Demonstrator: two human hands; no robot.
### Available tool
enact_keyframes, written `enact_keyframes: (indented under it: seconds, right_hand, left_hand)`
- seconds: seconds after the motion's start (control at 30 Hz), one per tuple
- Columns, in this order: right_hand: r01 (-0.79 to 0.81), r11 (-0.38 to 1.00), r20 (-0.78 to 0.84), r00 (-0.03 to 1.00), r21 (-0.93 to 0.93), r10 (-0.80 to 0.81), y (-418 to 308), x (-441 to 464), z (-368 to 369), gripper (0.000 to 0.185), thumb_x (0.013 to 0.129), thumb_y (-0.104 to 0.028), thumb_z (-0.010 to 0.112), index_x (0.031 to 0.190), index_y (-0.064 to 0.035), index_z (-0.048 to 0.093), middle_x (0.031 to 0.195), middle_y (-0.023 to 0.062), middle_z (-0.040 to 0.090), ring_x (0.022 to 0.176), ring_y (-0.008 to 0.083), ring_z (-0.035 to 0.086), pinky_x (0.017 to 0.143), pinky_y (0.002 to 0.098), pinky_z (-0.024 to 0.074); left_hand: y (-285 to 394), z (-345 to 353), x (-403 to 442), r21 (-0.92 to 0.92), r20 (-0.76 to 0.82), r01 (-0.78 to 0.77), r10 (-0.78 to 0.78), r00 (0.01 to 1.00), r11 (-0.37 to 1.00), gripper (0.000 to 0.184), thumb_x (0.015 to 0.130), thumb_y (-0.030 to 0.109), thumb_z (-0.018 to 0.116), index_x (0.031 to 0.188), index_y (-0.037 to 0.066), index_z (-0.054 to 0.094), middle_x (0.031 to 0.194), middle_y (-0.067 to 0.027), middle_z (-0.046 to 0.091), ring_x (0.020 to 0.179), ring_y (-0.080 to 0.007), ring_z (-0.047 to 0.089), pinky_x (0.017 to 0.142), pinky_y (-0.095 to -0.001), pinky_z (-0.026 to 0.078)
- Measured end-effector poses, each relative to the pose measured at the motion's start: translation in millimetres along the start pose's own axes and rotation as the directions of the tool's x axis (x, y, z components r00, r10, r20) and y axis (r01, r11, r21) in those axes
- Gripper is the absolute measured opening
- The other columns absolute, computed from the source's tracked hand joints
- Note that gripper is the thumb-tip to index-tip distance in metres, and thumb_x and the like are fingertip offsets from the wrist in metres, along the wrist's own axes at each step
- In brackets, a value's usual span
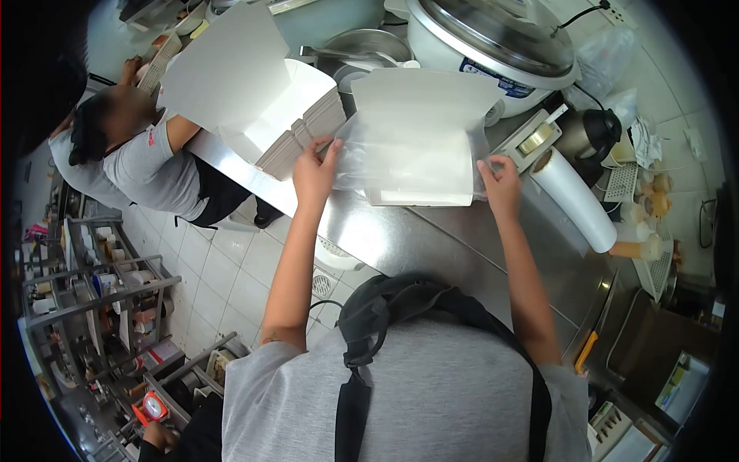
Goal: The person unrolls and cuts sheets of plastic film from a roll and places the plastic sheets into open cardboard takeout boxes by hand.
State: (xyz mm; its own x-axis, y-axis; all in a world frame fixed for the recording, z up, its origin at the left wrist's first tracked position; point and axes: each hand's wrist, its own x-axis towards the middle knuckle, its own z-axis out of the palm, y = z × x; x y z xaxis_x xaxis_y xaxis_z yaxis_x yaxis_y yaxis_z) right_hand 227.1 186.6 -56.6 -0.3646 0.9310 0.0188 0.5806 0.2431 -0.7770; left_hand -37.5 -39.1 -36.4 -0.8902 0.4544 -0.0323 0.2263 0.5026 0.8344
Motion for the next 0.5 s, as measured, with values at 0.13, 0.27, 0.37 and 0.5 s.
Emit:
enact_keyframes:
  seconds: [0.13,0.27,0.37,0.5]
  right_hand:
    - [0.379,0.920,-0.230,0.891,-0.096,-0.391,-47,-17,-30,0.011,0.082,-0.011,0.071,0.092,-0.0104,0.068,0.082,0.0042,0.059,0.082,0.0193,0.061,0.071,0.0355,0.0480]
    - [0.767,0.640,0.023,0.642,-0.051,-0.767,-97,-34,-19,0.019,0.076,0.000,0.067,0.092,-0.0113,0.068,0.090,0.0052,0.061,0.091,0.0251,0.059,0.077,0.0366,0.0491]
    - [0.802,0.595,0.180,0.579,0.054,-0.796,-106,-23,18,0.021,0.078,0.002,0.062,0.095,-0.0069,0.069,0.102,0.0073,0.064,0.100,0.0291,0.059,0.087,0.0407,0.0492]
    - [0.827,0.561,0.290,0.547,-0.040,-0.785,-81,2,65,0.030,0.080,0.001,0.059,0.109,-0.0015,0.064,0.120,0.0112,0.061,0.113,0.0320,0.055,0.097,0.0422,0.0456]
  left_hand:
    - [12,-5,-14,-0.123,-0.084,-0.100,0.090,0.992,0.987,0.044,0.089,0.035,0.071,0.118,0.003,0.063,0.078,-0.0054,0.063,0.070,-0.0154,0.059,0.067,-0.0306,0.048]
    - [51,6,-25,0.526,-0.364,-0.436,0.656,0.661,0.731,0.042,0.085,0.020,0.071,0.120,0.001,0.057,0.100,-0.0098,0.062,0.092,-0.0240,0.060,0.083,-0.0346,0.047]
    - [63,22,-36,0.334,0.031,-0.765,0.805,0.592,0.550,0.047,0.080,0.009,0.072,0.122,0.002,0.054,0.116,-0.0128,0.057,0.108,-0.0314,0.055,0.095,-0.0410,0.043]
    - [42,67,-22,0.281,0.392,-0.785,0.681,0.619,0.552,0.067,0.076,0.014,0.075,0.135,0.002,0.044,0.136,-0.0150,0.047,0.128,-0.0344,0.045,0.106,-0.0463,0.035]
